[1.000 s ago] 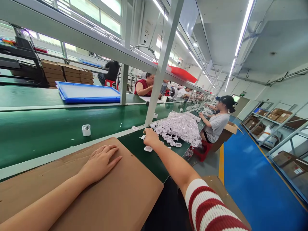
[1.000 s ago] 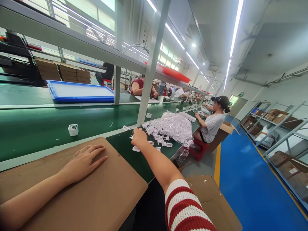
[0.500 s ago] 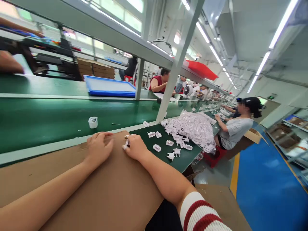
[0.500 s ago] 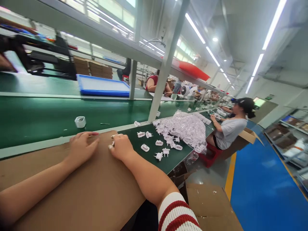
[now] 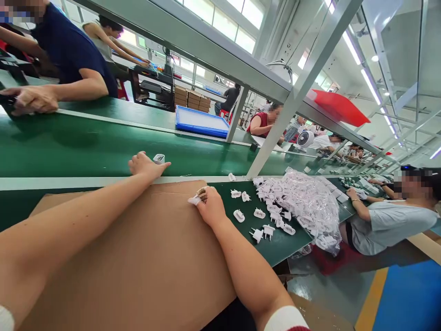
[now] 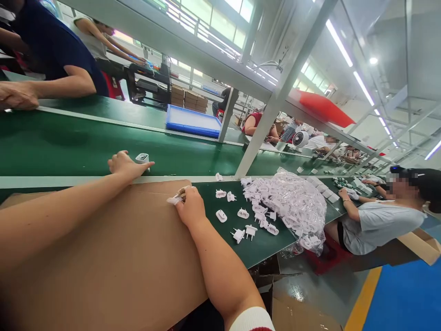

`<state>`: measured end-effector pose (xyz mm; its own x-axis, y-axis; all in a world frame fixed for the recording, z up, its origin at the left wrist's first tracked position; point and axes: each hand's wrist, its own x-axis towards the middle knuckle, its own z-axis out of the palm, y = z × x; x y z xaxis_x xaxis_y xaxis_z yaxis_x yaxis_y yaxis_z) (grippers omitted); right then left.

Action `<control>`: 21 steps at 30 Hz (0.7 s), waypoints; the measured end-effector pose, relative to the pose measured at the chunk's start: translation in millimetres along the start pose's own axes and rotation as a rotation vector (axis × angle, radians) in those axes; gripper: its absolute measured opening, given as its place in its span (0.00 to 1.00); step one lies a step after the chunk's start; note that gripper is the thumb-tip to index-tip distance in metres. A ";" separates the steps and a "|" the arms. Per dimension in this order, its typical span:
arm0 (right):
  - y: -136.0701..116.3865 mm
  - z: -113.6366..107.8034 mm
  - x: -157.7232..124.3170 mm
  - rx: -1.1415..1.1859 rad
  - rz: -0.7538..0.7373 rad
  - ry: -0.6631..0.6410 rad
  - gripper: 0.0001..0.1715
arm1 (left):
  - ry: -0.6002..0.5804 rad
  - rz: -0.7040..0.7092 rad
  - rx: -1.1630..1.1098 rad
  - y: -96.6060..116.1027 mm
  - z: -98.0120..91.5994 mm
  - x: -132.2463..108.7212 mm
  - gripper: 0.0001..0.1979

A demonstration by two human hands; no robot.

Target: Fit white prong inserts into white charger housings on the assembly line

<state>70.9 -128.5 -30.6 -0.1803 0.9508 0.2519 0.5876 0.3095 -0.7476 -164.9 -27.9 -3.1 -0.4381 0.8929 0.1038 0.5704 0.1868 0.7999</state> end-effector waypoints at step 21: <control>-20.3 -32.8 -7.1 1.017 0.423 -0.164 0.32 | -0.503 0.411 -0.118 -20.7 -22.8 -147.6 0.35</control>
<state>86.1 -142.0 2.9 -0.2646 0.9492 -0.1700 -0.2800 -0.2444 -0.9284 -127.9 -172.9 -21.5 0.1935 0.9698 0.1486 0.5296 -0.2307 0.8163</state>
